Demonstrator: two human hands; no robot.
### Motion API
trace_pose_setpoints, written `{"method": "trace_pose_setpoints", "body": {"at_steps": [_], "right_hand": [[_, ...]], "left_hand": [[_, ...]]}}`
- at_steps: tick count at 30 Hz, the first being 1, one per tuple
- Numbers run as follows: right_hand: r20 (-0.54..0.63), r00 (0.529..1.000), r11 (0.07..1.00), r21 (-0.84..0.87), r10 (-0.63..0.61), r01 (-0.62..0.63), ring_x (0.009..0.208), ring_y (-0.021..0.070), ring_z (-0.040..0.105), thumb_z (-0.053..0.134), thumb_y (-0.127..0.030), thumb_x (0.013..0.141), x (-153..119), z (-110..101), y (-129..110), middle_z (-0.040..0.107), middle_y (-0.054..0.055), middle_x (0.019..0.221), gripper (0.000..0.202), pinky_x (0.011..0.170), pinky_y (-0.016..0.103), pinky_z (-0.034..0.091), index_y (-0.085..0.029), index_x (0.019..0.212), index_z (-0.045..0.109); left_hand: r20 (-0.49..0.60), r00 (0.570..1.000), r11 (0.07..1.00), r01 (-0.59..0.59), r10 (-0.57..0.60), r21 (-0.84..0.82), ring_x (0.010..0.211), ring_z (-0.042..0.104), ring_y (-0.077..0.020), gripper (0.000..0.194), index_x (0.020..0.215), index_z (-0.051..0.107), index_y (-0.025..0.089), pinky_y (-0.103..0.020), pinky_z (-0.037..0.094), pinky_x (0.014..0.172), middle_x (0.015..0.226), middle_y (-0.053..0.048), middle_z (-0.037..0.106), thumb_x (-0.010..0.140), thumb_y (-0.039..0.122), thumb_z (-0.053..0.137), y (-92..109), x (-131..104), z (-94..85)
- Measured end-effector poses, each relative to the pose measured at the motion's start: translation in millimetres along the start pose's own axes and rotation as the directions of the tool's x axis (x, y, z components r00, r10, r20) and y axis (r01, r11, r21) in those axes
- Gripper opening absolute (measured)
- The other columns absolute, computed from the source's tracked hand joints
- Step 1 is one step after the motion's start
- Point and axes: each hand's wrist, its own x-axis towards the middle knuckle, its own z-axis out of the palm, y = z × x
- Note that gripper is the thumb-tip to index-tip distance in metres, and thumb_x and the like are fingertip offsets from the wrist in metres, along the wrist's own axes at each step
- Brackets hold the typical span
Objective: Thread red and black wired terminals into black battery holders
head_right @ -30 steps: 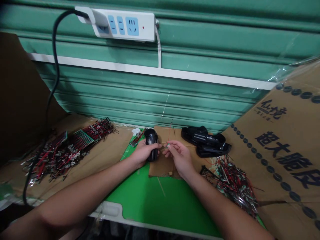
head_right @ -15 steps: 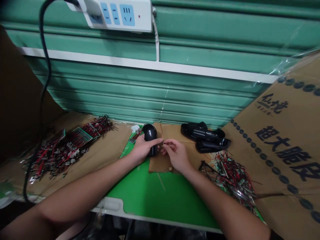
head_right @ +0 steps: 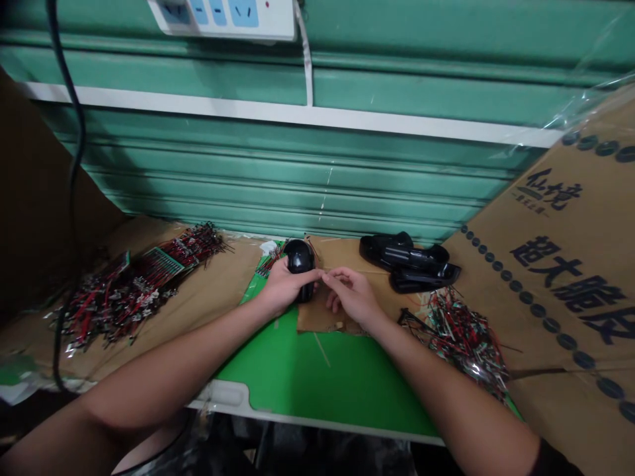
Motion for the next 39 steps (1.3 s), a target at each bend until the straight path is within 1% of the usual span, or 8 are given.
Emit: {"method": "trace_pose_setpoints", "body": {"at_steps": [3, 12, 17, 21, 24, 27, 33, 39], "right_hand": [[0.062, 0.996, 0.998, -0.013, 0.058, -0.057, 0.044, 0.0118, 0.060, 0.086, -0.070, 0.074, 0, -3, -1, 0.073, 0.002, 0.073, 0.055, 0.034, 0.021, 0.040, -0.018, 0.084, 0.073], [0.091, 0.995, 0.995, 0.086, 0.039, -0.047, 0.056, 0.0114, 0.062, 0.092, -0.055, 0.071, -1, -1, -1, 0.081, 0.006, 0.088, 0.041, 0.046, 0.022, 0.047, -0.019, 0.086, 0.080], [0.077, 0.997, 0.997, 0.078, -0.008, 0.002, 0.054, 0.0109, 0.059, 0.091, -0.052, 0.071, -2, 0, 1, 0.081, 0.005, 0.085, 0.038, 0.048, 0.023, 0.046, -0.021, 0.087, 0.078], [0.076, 0.997, 0.999, 0.049, -0.023, 0.019, 0.058, 0.0124, 0.061, 0.091, -0.050, 0.072, -2, 1, 1, 0.080, 0.005, 0.087, 0.037, 0.048, 0.024, 0.046, -0.021, 0.091, 0.078], [0.078, 0.997, 1.000, 0.024, -0.022, 0.020, 0.055, 0.0122, 0.059, 0.091, -0.050, 0.071, -2, 1, 2, 0.075, 0.001, 0.075, 0.038, 0.048, 0.025, 0.046, -0.021, 0.092, 0.077], [0.048, 0.998, 0.999, 0.028, -0.042, 0.040, 0.052, 0.0103, 0.056, 0.093, -0.049, 0.070, 0, 0, 3, 0.074, 0.000, 0.076, 0.041, 0.049, 0.025, 0.044, -0.020, 0.094, 0.077], [-0.067, 0.992, 0.992, 0.053, -0.108, 0.112, 0.055, 0.0113, 0.055, 0.095, -0.050, 0.067, 5, -5, 4, 0.069, -0.001, 0.073, 0.044, 0.050, 0.025, 0.045, -0.020, 0.092, 0.073], [-0.162, 0.962, 0.975, -0.007, -0.221, 0.223, 0.060, 0.0132, 0.061, 0.095, -0.049, 0.070, 5, -6, 5, 0.074, 0.004, 0.088, 0.048, 0.046, 0.025, 0.047, -0.020, 0.103, 0.073]], "left_hand": [[0.034, 0.999, 0.999, -0.031, 0.030, 0.021, 0.057, 0.063, -0.0146, 0.041, 0.076, 0.068, 0.016, -0.027, 0.051, 0.058, 0.066, -0.001, 0.069, 0.057, 0.036, 0.099, 1, 1, -1.2], [0.036, 0.999, 0.998, 0.026, -0.024, -0.053, 0.059, 0.065, -0.0147, 0.054, 0.081, 0.065, 0.016, -0.031, 0.059, 0.062, 0.070, 0.001, 0.069, 0.050, 0.035, 0.105, 1, -1, 1.9], [0.020, 1.000, 0.998, 0.019, -0.018, -0.053, 0.056, 0.062, -0.0139, 0.053, 0.077, 0.062, 0.017, -0.029, 0.055, 0.058, 0.066, 0.002, 0.066, 0.050, 0.036, 0.104, 1, 1, 2.5], [0.024, 0.999, 0.999, -0.037, 0.036, 0.028, 0.058, 0.061, -0.0133, 0.052, 0.075, 0.062, 0.017, -0.026, 0.051, 0.057, 0.068, 0.001, 0.067, 0.051, 0.036, 0.104, -2, 4, -0.5], [0.006, 0.996, 0.987, -0.093, 0.093, 0.130, 0.059, 0.058, -0.0116, 0.051, 0.070, 0.060, 0.017, -0.024, 0.047, 0.056, 0.067, 0.001, 0.065, 0.051, 0.037, 0.103, -4, 4, -2.2], [0.003, 0.993, 0.985, -0.116, 0.116, 0.130, 0.059, 0.058, -0.0118, 0.053, 0.073, 0.059, 0.018, -0.024, 0.047, 0.057, 0.067, 0.002, 0.065, 0.052, 0.040, 0.103, -1, 3, -1.1], [0.071, 0.996, 0.989, 0.070, -0.061, -0.127, 0.059, 0.068, -0.0195, 0.052, 0.094, 0.059, 0.020, -0.032, 0.057, 0.060, 0.075, -0.002, 0.072, 0.065, 0.046, 0.094, 1, 4, 0.8], [0.126, 0.980, 0.980, 0.165, -0.152, -0.108, 0.057, 0.069, -0.0234, 0.048, 0.102, 0.059, 0.021, -0.038, 0.060, 0.059, 0.070, -0.001, 0.070, 0.067, 0.036, 0.088, -13, 5, 0.8]]}}
